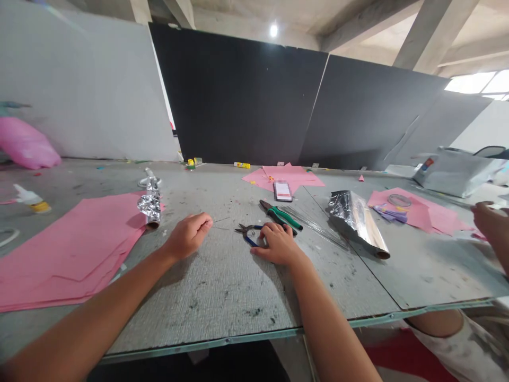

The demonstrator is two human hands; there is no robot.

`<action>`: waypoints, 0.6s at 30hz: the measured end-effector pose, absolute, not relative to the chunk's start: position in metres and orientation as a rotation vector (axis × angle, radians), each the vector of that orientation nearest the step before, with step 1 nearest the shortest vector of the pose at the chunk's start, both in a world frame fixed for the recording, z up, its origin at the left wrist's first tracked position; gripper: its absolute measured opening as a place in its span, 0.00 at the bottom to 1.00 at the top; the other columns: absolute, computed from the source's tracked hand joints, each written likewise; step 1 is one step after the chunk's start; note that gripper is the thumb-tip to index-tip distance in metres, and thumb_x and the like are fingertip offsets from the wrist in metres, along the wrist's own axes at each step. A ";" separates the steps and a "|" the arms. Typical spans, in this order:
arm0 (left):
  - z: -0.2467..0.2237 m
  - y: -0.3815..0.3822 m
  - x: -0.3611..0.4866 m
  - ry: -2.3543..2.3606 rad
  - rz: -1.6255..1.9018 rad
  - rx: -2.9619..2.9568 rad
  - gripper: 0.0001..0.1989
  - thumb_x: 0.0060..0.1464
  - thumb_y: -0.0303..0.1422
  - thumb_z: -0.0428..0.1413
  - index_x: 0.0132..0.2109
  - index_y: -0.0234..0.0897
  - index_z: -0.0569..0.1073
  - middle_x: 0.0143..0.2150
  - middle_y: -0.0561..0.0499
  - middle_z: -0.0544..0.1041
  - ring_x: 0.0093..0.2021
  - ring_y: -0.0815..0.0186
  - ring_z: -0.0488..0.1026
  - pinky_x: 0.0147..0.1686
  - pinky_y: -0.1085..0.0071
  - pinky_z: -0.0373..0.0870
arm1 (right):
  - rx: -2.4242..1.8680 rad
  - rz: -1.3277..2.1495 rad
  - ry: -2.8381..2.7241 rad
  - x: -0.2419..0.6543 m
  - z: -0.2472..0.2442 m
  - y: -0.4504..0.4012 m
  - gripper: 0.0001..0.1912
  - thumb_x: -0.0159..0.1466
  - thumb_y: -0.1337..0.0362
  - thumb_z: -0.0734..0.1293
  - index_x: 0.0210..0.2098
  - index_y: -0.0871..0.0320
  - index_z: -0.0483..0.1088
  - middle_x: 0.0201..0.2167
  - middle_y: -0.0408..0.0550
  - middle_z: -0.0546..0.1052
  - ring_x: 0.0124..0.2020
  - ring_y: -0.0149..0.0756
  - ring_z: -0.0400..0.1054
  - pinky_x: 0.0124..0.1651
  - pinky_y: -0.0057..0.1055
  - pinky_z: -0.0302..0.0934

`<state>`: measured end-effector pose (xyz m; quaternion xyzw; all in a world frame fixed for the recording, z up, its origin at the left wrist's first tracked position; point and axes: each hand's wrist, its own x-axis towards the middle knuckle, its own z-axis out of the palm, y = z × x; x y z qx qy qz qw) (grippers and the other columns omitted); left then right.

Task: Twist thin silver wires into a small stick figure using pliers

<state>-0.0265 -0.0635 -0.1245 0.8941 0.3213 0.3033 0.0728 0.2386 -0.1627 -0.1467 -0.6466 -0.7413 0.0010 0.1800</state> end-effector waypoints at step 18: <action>-0.112 -0.070 -0.024 0.864 1.062 2.196 0.12 0.62 0.39 0.47 0.33 0.38 0.65 0.24 0.56 0.61 0.26 0.67 0.59 0.29 0.70 0.57 | -1.504 0.552 -1.467 0.225 -0.129 -0.159 0.18 0.62 0.55 0.59 0.20 0.56 0.64 0.21 0.45 0.67 0.21 0.33 0.61 0.23 0.33 0.58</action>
